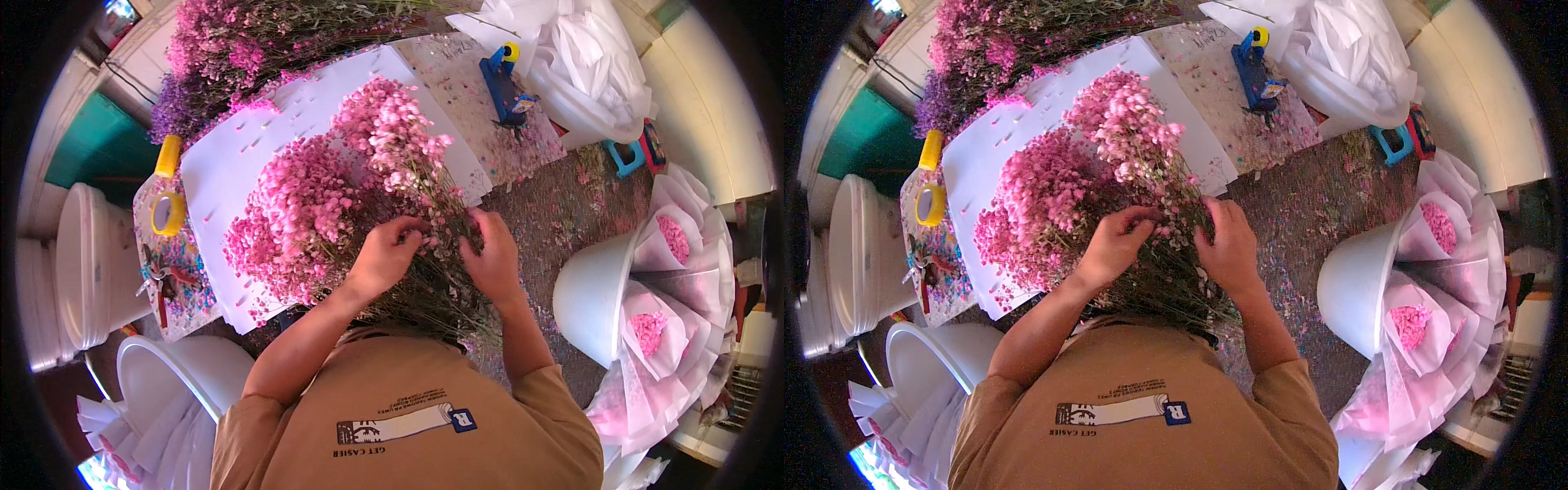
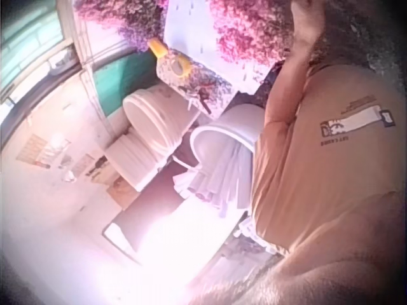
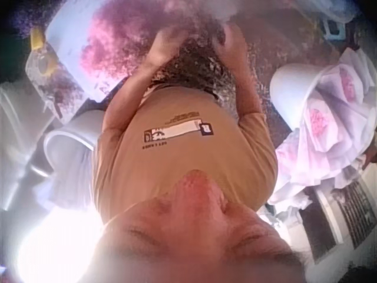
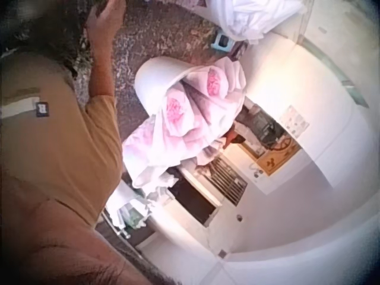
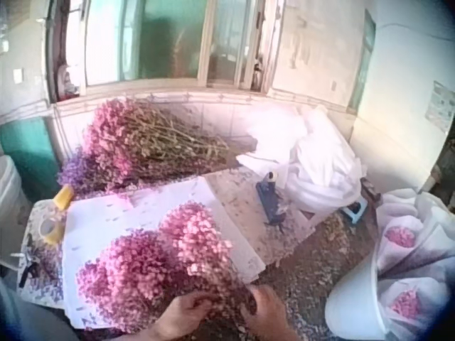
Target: The person arranges pink dried flowers into a dense bouquet on a white sheet, then wraps the bouquet in white paper. The person repeatedly picks, places, and adjusts the flowers by hand to form a rounded shape before folding the paper around the stems.
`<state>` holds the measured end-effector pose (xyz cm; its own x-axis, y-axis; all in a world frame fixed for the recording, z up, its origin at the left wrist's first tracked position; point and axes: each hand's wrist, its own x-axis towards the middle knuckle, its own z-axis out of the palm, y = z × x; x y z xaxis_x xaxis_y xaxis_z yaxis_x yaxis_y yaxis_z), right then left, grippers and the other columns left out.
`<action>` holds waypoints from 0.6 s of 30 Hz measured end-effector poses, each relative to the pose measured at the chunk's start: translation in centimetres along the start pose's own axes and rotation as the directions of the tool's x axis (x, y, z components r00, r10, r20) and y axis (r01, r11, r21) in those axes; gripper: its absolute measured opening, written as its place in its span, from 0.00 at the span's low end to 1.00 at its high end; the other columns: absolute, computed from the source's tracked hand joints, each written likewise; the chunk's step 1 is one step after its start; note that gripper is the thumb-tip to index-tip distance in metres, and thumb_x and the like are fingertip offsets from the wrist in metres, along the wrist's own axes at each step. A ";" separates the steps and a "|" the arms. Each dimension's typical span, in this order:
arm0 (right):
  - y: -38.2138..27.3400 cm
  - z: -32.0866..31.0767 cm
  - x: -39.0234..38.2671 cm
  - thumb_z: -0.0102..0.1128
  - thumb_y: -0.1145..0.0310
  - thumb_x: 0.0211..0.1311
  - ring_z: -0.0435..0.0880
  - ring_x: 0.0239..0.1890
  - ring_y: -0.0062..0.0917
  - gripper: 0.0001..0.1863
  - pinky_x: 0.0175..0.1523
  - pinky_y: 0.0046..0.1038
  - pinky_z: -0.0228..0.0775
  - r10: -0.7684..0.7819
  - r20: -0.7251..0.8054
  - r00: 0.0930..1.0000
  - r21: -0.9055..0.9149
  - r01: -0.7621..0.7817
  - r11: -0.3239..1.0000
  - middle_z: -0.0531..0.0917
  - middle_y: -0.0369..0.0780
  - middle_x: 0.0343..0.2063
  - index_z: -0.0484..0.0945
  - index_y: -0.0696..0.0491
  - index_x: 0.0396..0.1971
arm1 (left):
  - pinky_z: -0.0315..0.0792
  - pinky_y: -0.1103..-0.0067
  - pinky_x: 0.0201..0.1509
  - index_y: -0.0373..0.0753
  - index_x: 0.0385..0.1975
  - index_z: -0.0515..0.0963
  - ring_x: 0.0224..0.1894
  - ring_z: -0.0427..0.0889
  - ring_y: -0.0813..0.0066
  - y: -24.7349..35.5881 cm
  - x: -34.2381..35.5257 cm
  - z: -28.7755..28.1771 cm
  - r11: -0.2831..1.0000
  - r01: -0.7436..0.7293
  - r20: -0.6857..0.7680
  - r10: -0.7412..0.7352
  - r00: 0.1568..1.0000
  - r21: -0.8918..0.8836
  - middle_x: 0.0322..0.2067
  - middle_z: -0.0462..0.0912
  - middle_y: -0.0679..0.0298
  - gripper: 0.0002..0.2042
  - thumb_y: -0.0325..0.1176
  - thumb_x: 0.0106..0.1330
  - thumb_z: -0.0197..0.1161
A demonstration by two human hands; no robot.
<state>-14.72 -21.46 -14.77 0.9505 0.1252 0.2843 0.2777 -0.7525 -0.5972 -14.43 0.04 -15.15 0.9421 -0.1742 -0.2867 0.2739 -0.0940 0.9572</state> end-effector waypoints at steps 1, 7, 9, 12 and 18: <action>0.3 0.1 0.1 0.69 0.74 0.56 0.84 0.45 0.39 0.21 0.50 0.34 0.76 0.057 0.005 0.998 0.097 -0.058 0.994 0.83 0.46 0.42 0.79 0.55 0.52 | 0.72 0.74 0.30 0.35 0.45 0.83 0.24 0.78 0.74 -1.2 0.9 0.2 0.971 -0.142 0.005 0.144 0.990 0.195 0.26 0.83 0.59 0.10 0.33 0.74 0.58; 1.4 -0.4 0.7 0.64 0.77 0.62 0.84 0.37 0.20 0.19 0.43 0.25 0.76 0.244 0.051 0.968 0.385 -0.245 0.890 0.86 0.41 0.36 0.79 0.56 0.53 | 0.79 0.56 0.43 0.35 0.35 0.85 0.38 0.85 0.42 0.0 2.6 2.5 0.630 -0.199 0.116 0.172 0.978 0.750 0.30 0.85 0.44 0.14 0.42 0.64 0.68; 1.5 -0.2 0.6 0.64 0.77 0.62 0.83 0.37 0.17 0.19 0.43 0.24 0.76 0.272 0.079 0.959 0.397 -0.281 0.874 0.86 0.39 0.36 0.79 0.56 0.54 | 0.79 0.56 0.41 0.35 0.34 0.85 0.37 0.85 0.41 -0.5 2.9 2.8 0.606 -0.205 0.154 0.137 0.979 0.769 0.28 0.85 0.45 0.14 0.42 0.62 0.69; 2.0 0.2 0.3 0.65 0.76 0.63 0.83 0.36 0.19 0.20 0.43 0.24 0.76 0.253 0.043 0.966 0.374 -0.251 0.893 0.86 0.39 0.35 0.78 0.56 0.55 | 0.77 0.59 0.36 0.36 0.33 0.85 0.31 0.85 0.51 0.2 2.0 2.5 0.673 -0.283 0.220 0.179 0.959 0.684 0.25 0.84 0.49 0.12 0.40 0.63 0.69; 0.2 -0.2 0.3 0.69 0.73 0.62 0.86 0.42 0.28 0.20 0.48 0.30 0.77 0.197 0.107 0.975 0.415 -0.224 0.882 0.85 0.42 0.41 0.79 0.57 0.54 | 0.66 0.76 0.30 0.33 0.32 0.84 0.28 0.73 0.82 4.6 -3.3 -1.6 0.964 -0.092 0.206 0.040 0.978 0.249 0.21 0.77 0.67 0.12 0.37 0.71 0.63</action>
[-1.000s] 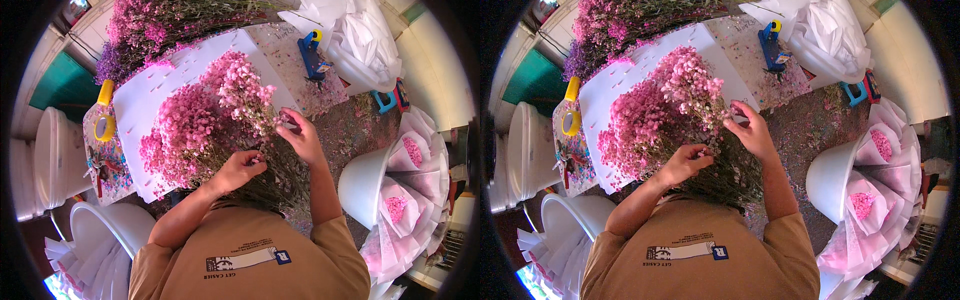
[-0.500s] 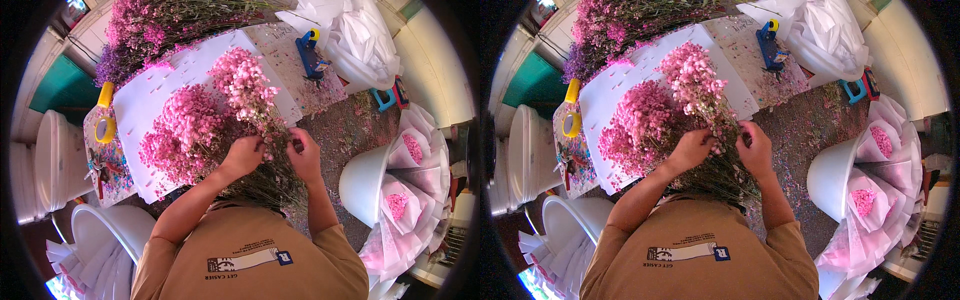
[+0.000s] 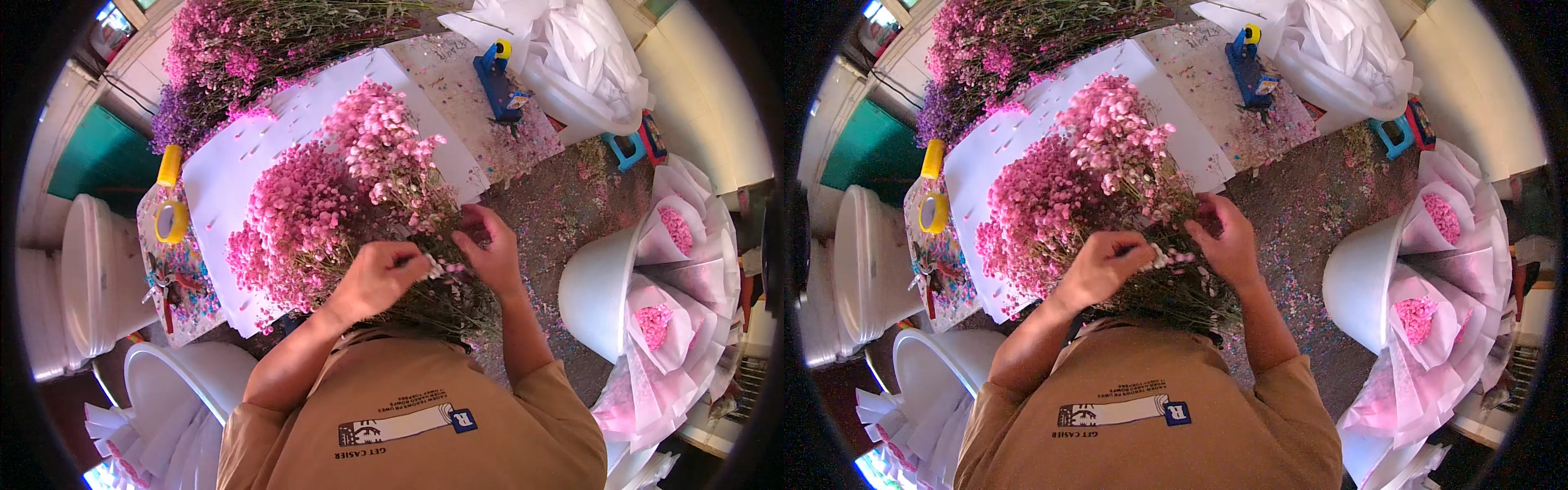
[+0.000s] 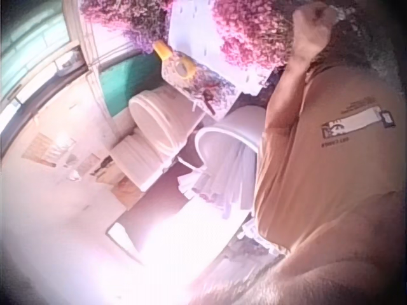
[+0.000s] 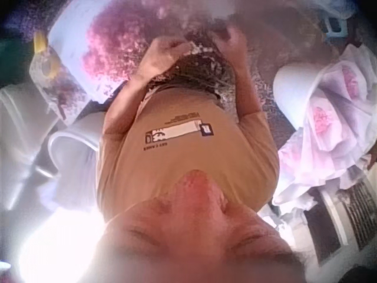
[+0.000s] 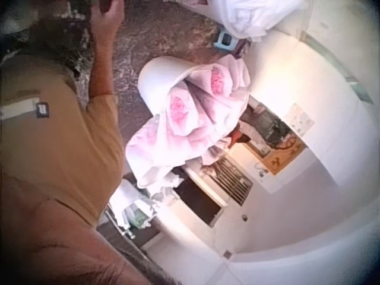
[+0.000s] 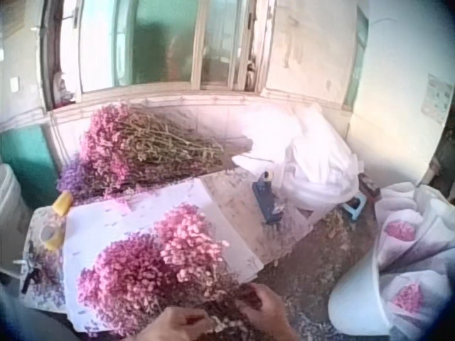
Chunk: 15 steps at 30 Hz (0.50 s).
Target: The person arranges pink dried flowers into a dense bouquet on a white sheet, then wraps the bouquet in white paper. The person repeatedly picks, places, and adjusts the flowers by hand to form a rounded shape before folding the paper around the stems.
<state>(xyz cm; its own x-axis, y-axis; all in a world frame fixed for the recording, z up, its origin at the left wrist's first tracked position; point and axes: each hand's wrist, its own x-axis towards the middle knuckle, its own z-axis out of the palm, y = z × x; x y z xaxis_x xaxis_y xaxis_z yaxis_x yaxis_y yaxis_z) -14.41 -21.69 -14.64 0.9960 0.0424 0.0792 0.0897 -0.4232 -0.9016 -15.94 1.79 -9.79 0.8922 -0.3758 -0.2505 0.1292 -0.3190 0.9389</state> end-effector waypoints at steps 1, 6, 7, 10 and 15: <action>-0.1 0.2 -0.2 0.70 0.72 0.61 0.85 0.43 0.30 0.20 0.50 0.32 0.76 -0.071 0.010 0.997 -0.037 0.071 0.997 0.85 0.42 0.41 0.80 0.56 0.54 | 0.63 0.79 0.29 0.33 0.32 0.84 0.29 0.68 0.89 -0.4 -0.1 -0.5 0.998 -0.016 -0.032 0.014 0.999 -0.064 0.21 0.74 0.72 0.12 0.36 0.73 0.62; -1.9 0.2 -0.4 0.75 0.70 0.55 0.81 0.43 0.37 0.20 0.51 0.38 0.73 -0.422 -0.065 0.904 -0.275 0.390 0.879 0.81 0.40 0.37 0.83 0.53 0.49 | 0.66 0.82 0.32 0.32 0.34 0.82 0.29 0.71 0.88 0.5 0.2 -1.0 0.996 -0.002 -0.139 -0.010 0.990 -0.087 0.22 0.75 0.72 0.11 0.34 0.73 0.60; -2.3 -0.1 -0.5 0.75 0.70 0.54 0.81 0.41 0.36 0.18 0.49 0.37 0.72 -0.461 -0.017 0.888 -0.311 0.433 0.846 0.80 0.39 0.35 0.84 0.52 0.46 | 0.67 0.82 0.32 0.32 0.34 0.82 0.29 0.71 0.87 0.3 0.2 -0.9 0.997 -0.037 -0.165 0.026 0.986 -0.065 0.22 0.75 0.72 0.10 0.33 0.73 0.60; -2.8 -0.8 -0.9 0.75 0.71 0.52 0.79 0.37 0.33 0.13 0.43 0.35 0.68 -0.526 0.127 0.841 -0.375 0.532 0.760 0.77 0.36 0.31 0.85 0.51 0.39 | 0.68 0.80 0.32 0.32 0.33 0.81 0.29 0.72 0.85 -0.1 0.0 0.0 0.990 -0.116 -0.241 0.093 0.966 -0.084 0.23 0.77 0.70 0.07 0.28 0.71 0.60; -2.3 0.3 -2.1 0.74 0.71 0.50 0.79 0.36 0.34 0.09 0.42 0.36 0.67 -0.459 0.173 0.871 -0.452 0.485 0.749 0.77 0.36 0.28 0.85 0.49 0.33 | 0.71 0.78 0.34 0.30 0.30 0.78 0.28 0.74 0.81 0.1 -1.0 0.6 0.961 -0.245 -0.308 0.274 0.911 0.128 0.24 0.78 0.63 0.04 0.23 0.67 0.60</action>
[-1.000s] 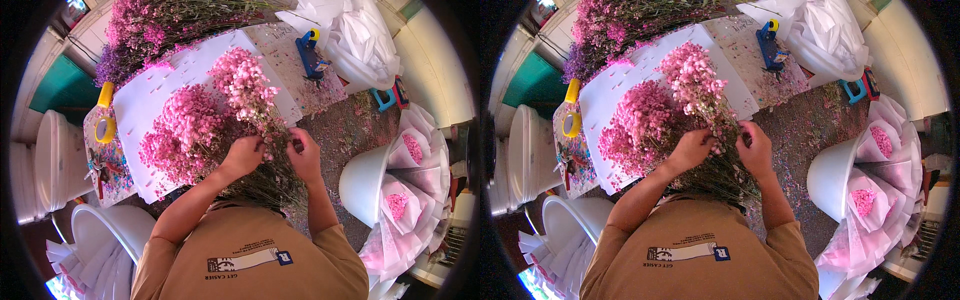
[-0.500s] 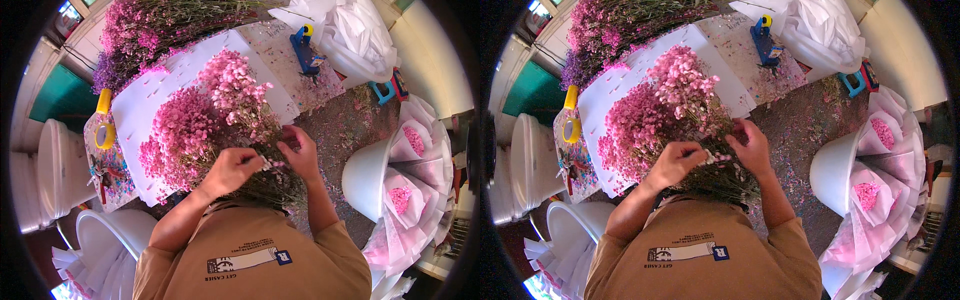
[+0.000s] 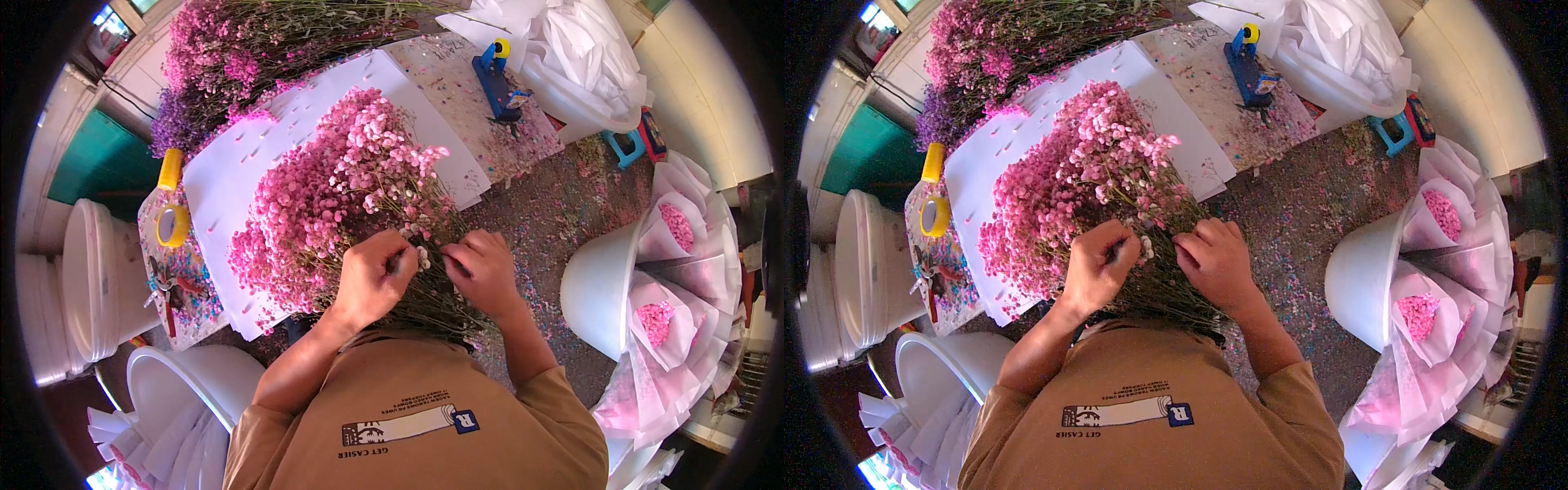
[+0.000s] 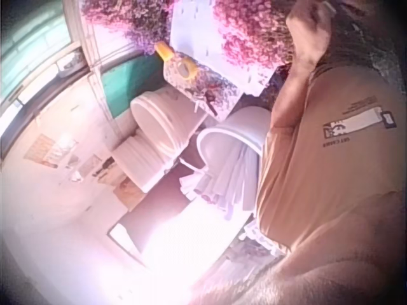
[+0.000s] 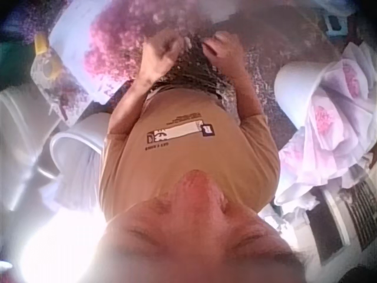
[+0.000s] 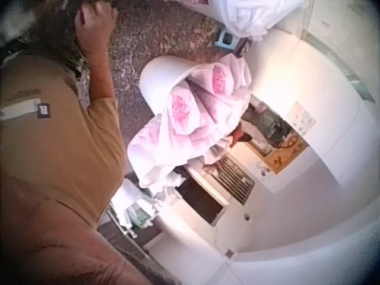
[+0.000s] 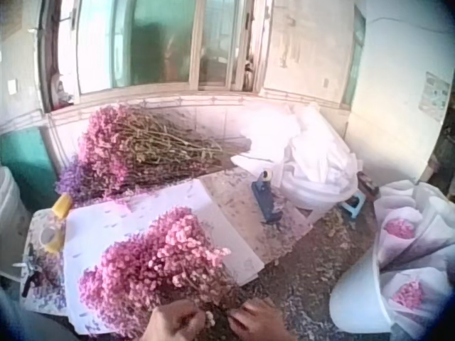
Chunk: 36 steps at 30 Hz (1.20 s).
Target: The person arranges pink dried flowers into a dense bouquet on a white sheet, then wraps the bouquet in white paper. The person repeatedly picks, places, and adjusts the flowers by hand to form a rounded shape before folding the paper around the stems.
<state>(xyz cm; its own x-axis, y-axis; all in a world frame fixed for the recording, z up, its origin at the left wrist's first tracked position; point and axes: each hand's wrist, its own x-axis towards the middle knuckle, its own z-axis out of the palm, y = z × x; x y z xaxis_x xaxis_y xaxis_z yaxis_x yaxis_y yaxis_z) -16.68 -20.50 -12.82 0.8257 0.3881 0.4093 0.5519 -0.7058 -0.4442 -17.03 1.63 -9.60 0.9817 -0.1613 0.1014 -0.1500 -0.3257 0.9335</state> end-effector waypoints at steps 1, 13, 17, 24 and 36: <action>-0.1 0.2 0.0 0.73 0.71 0.50 0.79 0.36 0.34 0.09 0.43 0.37 0.67 0.025 0.004 1.000 -0.015 -0.025 1.000 0.77 0.36 0.28 0.84 0.49 0.33 | 0.71 0.78 0.34 0.30 0.29 0.78 0.28 0.74 0.80 0.1 -0.2 0.0 1.000 -0.025 -0.006 0.025 1.000 0.015 0.24 0.78 0.61 0.04 0.22 0.66 0.60; 1.2 0.3 0.7 0.72 0.72 0.41 0.80 0.37 0.38 0.13 0.48 0.40 0.68 -0.128 0.109 0.986 0.117 0.115 0.986 0.78 0.38 0.28 0.81 0.51 0.31 | 0.79 0.66 0.31 0.39 0.40 0.80 0.32 0.85 0.62 0.7 0.5 1.8 0.720 -0.380 0.285 0.257 0.923 0.581 0.29 0.80 0.61 0.08 0.31 0.63 0.65; 2.5 0.5 -0.2 0.70 0.77 0.44 0.77 0.29 0.33 0.10 0.40 0.33 0.70 0.063 0.008 0.998 0.297 -0.063 0.953 0.76 0.38 0.25 0.81 0.54 0.30 | 0.78 0.63 0.33 0.37 0.32 0.76 0.32 0.84 0.57 -1.9 1.1 4.0 0.802 -0.407 0.294 0.300 0.907 0.437 0.28 0.80 0.59 0.04 0.29 0.64 0.64; 4.5 0.3 -1.1 0.68 0.74 0.62 0.80 0.35 0.16 0.06 0.44 0.22 0.74 0.465 0.154 0.872 0.524 -0.471 0.710 0.84 0.33 0.31 0.85 0.58 0.38 | 0.71 0.66 0.36 0.33 0.30 0.72 0.31 0.79 0.55 0.4 -1.7 -1.8 0.966 -0.110 0.460 0.209 0.863 -0.233 0.28 0.77 0.55 0.08 0.27 0.69 0.62; 12.5 4.0 7.3 0.66 0.70 0.69 0.84 0.50 0.22 0.22 0.49 0.26 0.78 0.410 0.411 0.814 0.668 -0.575 0.473 0.85 0.39 0.49 0.76 0.60 0.60 | 0.74 0.71 0.51 0.34 0.54 0.80 0.52 0.82 0.62 -2.1 -16.8 -15.1 0.641 0.071 0.287 -0.436 0.853 0.764 0.47 0.84 0.55 0.19 0.38 0.68 0.68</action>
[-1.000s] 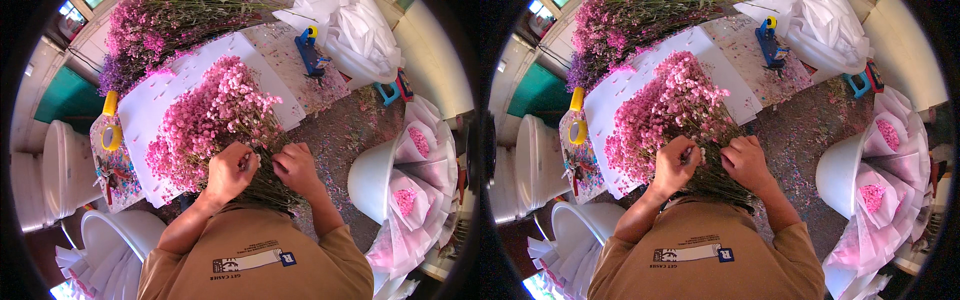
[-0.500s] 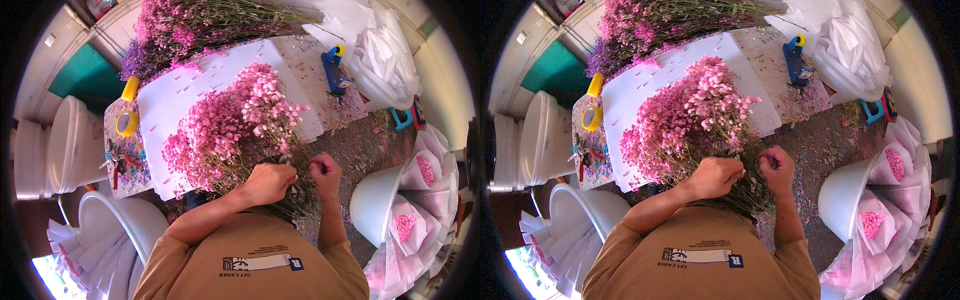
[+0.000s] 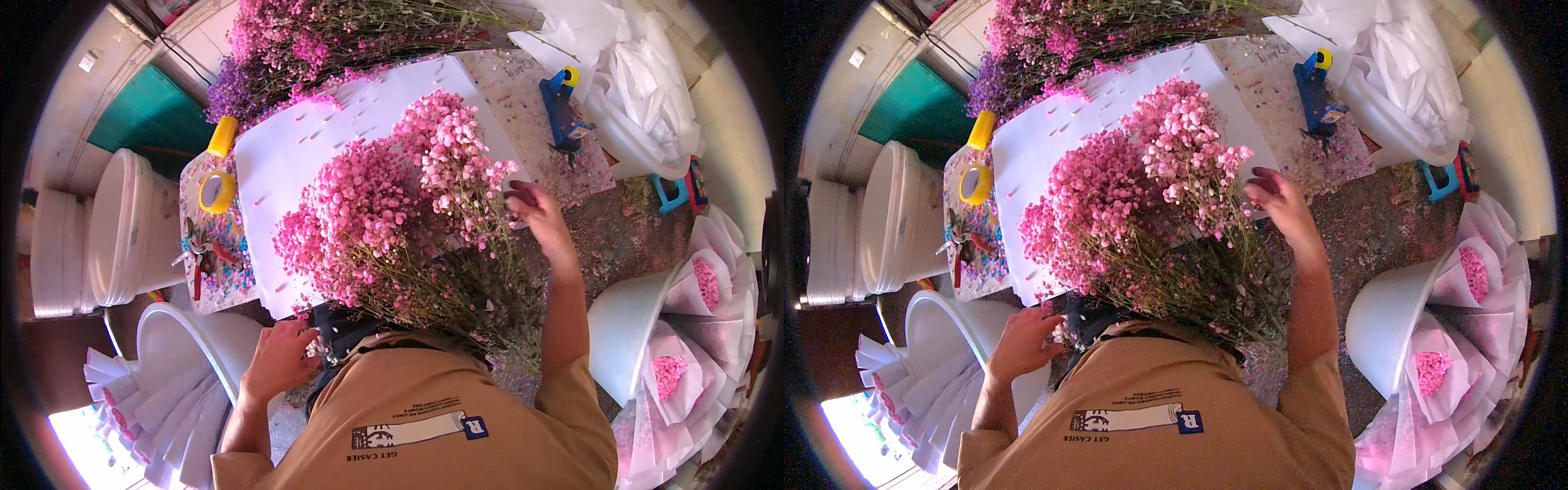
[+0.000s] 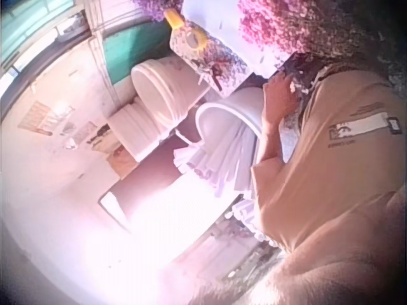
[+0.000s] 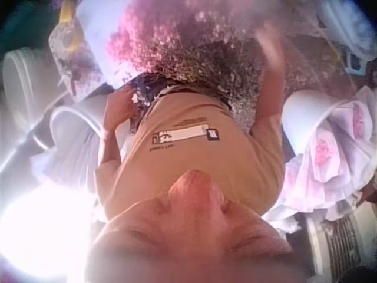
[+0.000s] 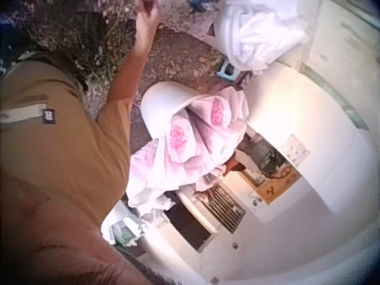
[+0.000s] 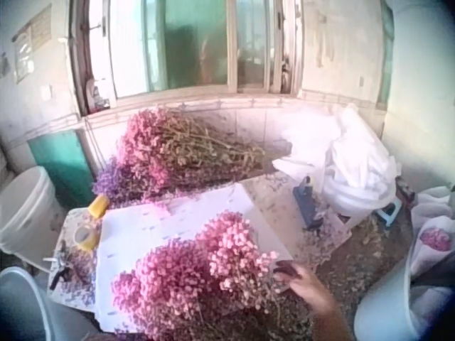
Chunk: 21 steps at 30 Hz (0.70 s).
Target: The person arranges pink dried flowers into a dense bouquet on a white sheet, then wraps the bouquet in white paper. The person repeatedly picks, places, and adjusts the flowers by hand to form a rounded shape before folding the paper around the stems.
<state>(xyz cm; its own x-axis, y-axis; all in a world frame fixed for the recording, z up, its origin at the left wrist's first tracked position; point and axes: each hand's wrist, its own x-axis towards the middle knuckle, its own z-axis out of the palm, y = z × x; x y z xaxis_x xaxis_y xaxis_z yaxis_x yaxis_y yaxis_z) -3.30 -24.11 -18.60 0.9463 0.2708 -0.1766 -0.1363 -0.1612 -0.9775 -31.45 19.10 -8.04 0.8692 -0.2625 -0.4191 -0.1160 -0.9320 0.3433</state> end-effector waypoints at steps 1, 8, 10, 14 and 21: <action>-0.2 0.1 0.6 0.65 0.70 0.70 0.84 0.51 0.22 0.23 0.49 0.26 0.78 0.033 0.081 0.996 -0.007 -0.033 0.999 0.85 0.39 0.50 0.75 0.60 0.61 | 0.75 0.73 0.51 0.35 0.57 0.79 0.53 0.83 0.63 -0.1 0.1 0.4 0.999 0.002 -0.098 0.003 0.995 0.046 0.48 0.85 0.56 0.21 0.39 0.68 0.69; -3.2 5.8 1.0 0.80 0.63 0.56 0.73 0.66 0.29 0.52 0.67 0.35 0.70 -0.040 0.548 0.835 0.194 -0.081 0.978 0.70 0.43 0.70 0.57 0.56 0.76 | 0.78 0.71 0.59 0.31 0.66 0.71 0.54 0.83 0.69 0.1 8.5 5.5 0.121 0.150 0.150 -0.013 0.989 -0.981 0.54 0.84 0.59 0.28 0.40 0.72 0.68; -3.4 7.6 -0.2 0.80 0.65 0.55 0.73 0.67 0.31 0.50 0.71 0.36 0.66 -0.135 0.597 0.791 0.150 0.055 0.987 0.72 0.43 0.68 0.59 0.56 0.75 | 0.76 0.67 0.64 0.33 0.68 0.69 0.60 0.81 0.63 1.5 9.3 5.7 -0.060 0.066 0.068 -0.032 0.997 -0.996 0.58 0.82 0.55 0.33 0.42 0.67 0.73; -6.5 9.4 -3.4 0.82 0.57 0.51 0.71 0.69 0.36 0.49 0.72 0.39 0.63 -0.257 0.508 0.822 -0.020 0.310 0.951 0.76 0.46 0.65 0.66 0.59 0.71 | 0.66 0.65 0.73 0.33 0.72 0.63 0.66 0.75 0.63 4.2 10.9 5.5 -0.241 -0.126 -0.124 -0.023 0.992 -0.962 0.63 0.78 0.56 0.41 0.39 0.62 0.78; -14.0 9.2 -7.9 0.83 0.61 0.50 0.82 0.50 0.39 0.48 0.56 0.36 0.73 -0.360 0.269 0.893 -0.365 0.441 0.820 0.81 0.49 0.50 0.68 0.61 0.69 | 0.76 0.71 0.60 0.34 0.64 0.72 0.53 0.82 0.70 3.2 13.7 4.8 -0.196 -0.164 -0.144 -0.113 0.983 -0.967 0.55 0.83 0.59 0.27 0.31 0.67 0.73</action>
<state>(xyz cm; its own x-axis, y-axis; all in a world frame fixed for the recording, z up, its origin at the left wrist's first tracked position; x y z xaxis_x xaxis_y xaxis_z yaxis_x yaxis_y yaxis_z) -11.58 -15.28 -4.62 0.8156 0.5551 0.1635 0.4126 -0.3596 -0.8370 -22.19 11.31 -16.72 0.9367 -0.1171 -0.3300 0.3452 0.4668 0.8142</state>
